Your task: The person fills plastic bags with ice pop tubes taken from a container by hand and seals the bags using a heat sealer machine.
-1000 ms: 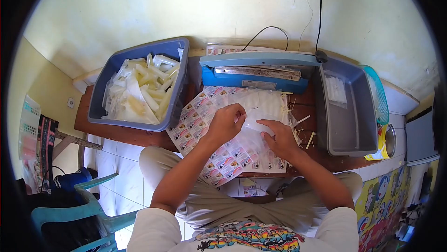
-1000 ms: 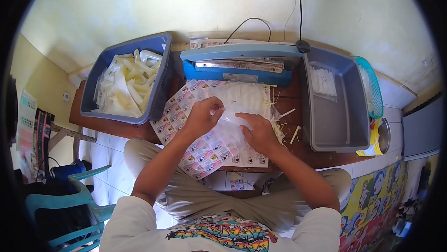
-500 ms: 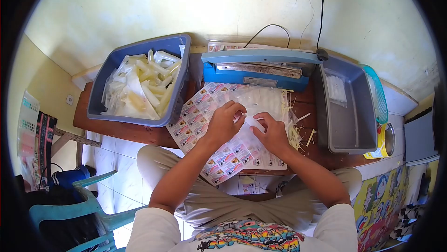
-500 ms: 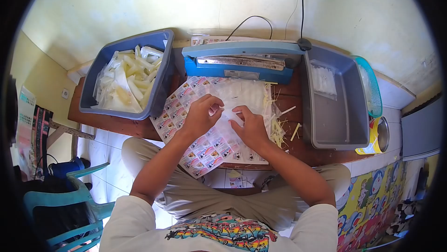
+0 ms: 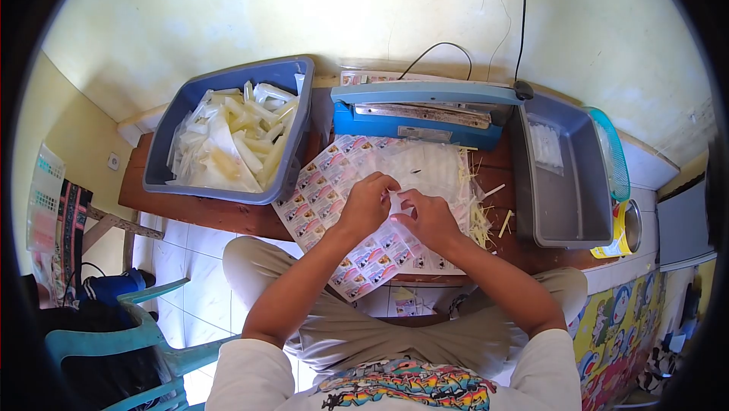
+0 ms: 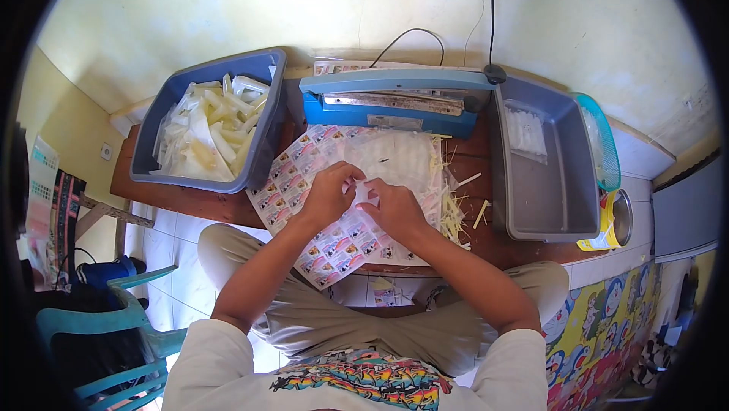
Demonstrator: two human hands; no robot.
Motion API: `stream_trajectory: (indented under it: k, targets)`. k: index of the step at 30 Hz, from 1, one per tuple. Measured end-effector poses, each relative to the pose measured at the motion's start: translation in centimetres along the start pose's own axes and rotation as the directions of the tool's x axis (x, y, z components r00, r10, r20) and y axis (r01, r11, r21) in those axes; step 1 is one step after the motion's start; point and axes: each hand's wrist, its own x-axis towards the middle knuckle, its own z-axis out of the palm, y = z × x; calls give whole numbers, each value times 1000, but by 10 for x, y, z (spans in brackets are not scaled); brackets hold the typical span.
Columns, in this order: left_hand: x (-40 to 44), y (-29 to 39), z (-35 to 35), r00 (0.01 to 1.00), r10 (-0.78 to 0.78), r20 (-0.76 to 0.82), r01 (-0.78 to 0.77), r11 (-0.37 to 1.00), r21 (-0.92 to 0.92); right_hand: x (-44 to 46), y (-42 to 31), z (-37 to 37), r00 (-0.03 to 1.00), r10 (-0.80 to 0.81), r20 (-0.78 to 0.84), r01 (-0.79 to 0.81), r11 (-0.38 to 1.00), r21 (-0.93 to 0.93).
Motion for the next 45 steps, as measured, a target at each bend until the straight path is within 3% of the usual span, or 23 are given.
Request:
stream_trajectory:
  k: [7,10,12,13,15,18,22,25,28,33,39,43,45]
  targets:
    - [-6,-1,-1,998,-36,57,36,999,-11,2,-7,6,987,-128,-97,104,968,-226]
    - [-10,1,4,998,-50,-34,50,999,-13,1,-9,-4,988,-137,-71,112,955,-273]
    - [-10,-1,4,995,-96,28,97,995,-17,1,-12,-12,972,-190,-136,108,881,-460]
    - [-11,-2,4,995,-98,27,99,995,-18,3,-11,-11,973,-191,-133,109,881,-461]
    - [-10,-2,5,996,-84,34,84,996,6,8,-8,-10,848,-371,-378,174,870,-462]
    - [-10,-2,5,998,-32,59,30,999,36,17,5,-5,912,-268,-312,133,910,-393]
    - [-9,4,1,994,-44,105,37,997,67,24,18,0,906,-288,-310,136,892,-431]
    - [-7,11,-5,978,5,210,-24,996,86,25,20,-1,938,-181,-297,40,904,-426]
    - [-8,13,-5,961,-69,267,49,995,83,22,18,0,941,-171,-293,31,904,-426]
    - [-11,11,4,996,71,58,-78,987,137,17,19,-15,946,-248,-208,169,927,-336]
    - [-7,6,15,973,220,64,-227,890,395,10,36,-20,915,-333,-226,249,910,-333]
    - [1,-3,23,975,197,101,-222,871,438,14,41,-17,892,-358,-278,267,910,-317]
    - [1,-4,26,975,220,39,-214,872,441,13,42,-19,914,-318,-250,239,924,-299]
